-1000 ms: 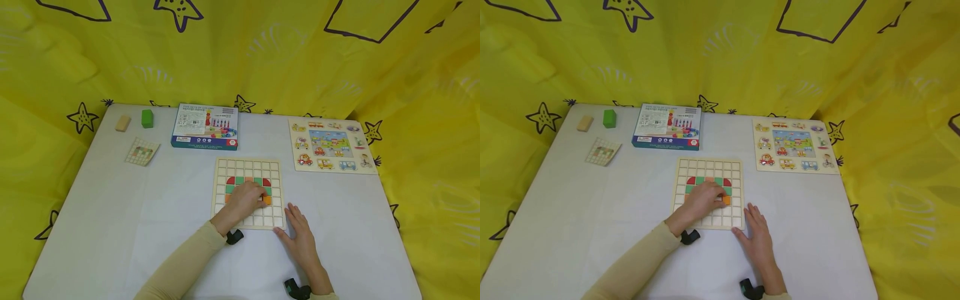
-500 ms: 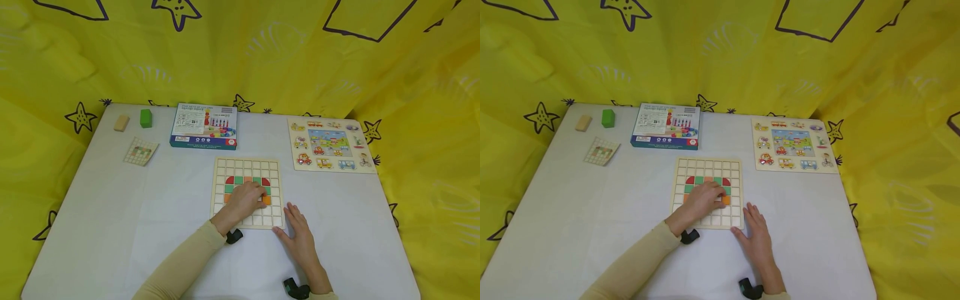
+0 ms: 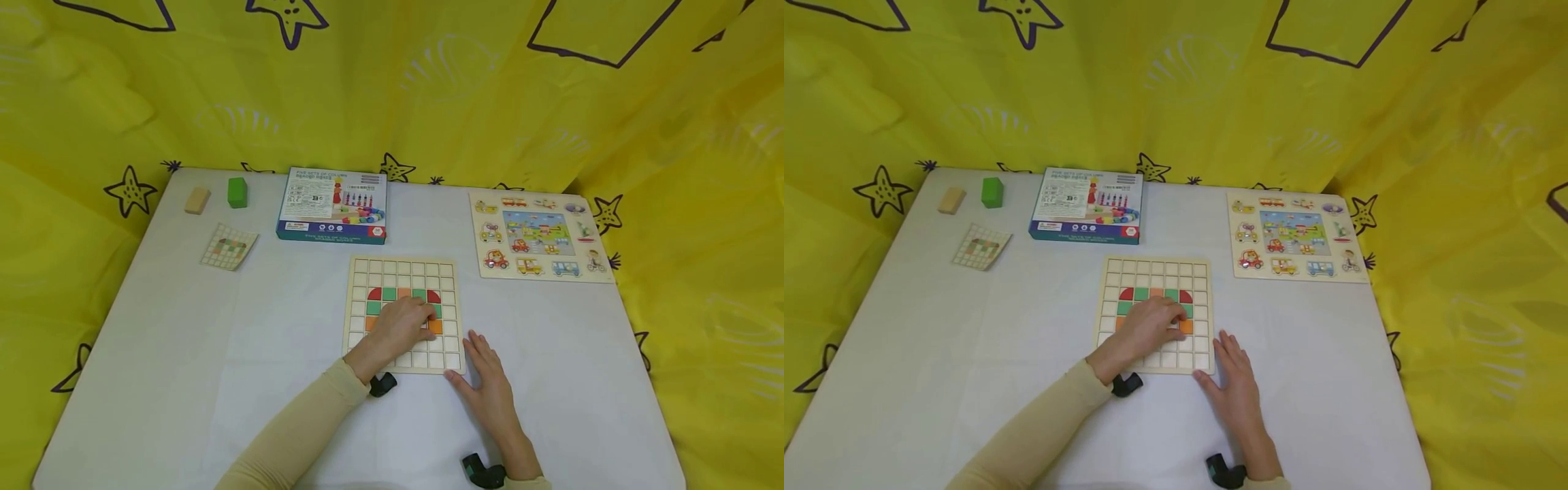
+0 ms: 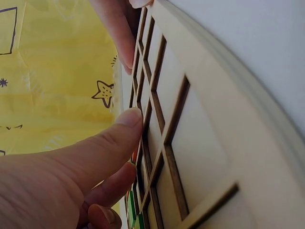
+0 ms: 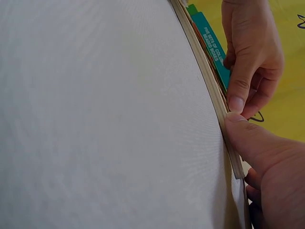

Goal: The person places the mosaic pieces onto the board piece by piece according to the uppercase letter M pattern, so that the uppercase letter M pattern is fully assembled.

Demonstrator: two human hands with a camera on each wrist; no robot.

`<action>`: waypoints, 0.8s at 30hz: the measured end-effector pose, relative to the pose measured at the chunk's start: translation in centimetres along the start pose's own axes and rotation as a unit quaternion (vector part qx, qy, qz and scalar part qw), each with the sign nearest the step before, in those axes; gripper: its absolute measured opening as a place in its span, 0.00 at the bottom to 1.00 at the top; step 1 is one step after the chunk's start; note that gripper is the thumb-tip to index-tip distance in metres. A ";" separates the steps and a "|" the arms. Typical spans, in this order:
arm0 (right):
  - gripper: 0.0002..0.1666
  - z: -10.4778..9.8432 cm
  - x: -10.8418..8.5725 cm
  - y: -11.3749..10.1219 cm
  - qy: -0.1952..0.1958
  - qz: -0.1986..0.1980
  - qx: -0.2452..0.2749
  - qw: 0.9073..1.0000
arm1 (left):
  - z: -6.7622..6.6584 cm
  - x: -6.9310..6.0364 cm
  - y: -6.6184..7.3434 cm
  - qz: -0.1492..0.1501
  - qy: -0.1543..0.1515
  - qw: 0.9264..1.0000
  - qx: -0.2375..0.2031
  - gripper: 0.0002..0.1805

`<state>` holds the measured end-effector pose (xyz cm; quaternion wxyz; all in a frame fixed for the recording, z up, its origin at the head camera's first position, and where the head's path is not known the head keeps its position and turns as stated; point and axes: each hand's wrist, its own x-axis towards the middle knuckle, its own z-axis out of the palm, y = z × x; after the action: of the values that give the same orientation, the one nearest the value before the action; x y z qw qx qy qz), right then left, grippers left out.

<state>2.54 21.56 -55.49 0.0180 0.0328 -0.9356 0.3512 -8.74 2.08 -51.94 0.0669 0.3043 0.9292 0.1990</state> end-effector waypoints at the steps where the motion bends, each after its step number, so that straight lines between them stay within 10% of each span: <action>1: 0.43 0.0 0.0 0.0 0.000 0.000 0.001 1.000 | 0.0 0.0 0.0 -0.002 -0.001 1.000 -0.001 0.18; 12: 0.44 -0.1 0.0 0.1 -0.005 -0.001 0.002 1.000 | -0.9 -0.7 -0.6 -0.013 0.004 0.998 -0.055 0.22; 24: 0.43 -2.5 0.5 -0.4 -0.100 0.025 -0.022 0.994 | -4.2 -5.2 -4.5 -0.047 0.083 0.994 -0.047 0.20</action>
<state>2.13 22.87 -53.30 -0.0834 0.0442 -0.9406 0.3263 -7.99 -5.70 -49.95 0.0131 0.2391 0.9344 0.2636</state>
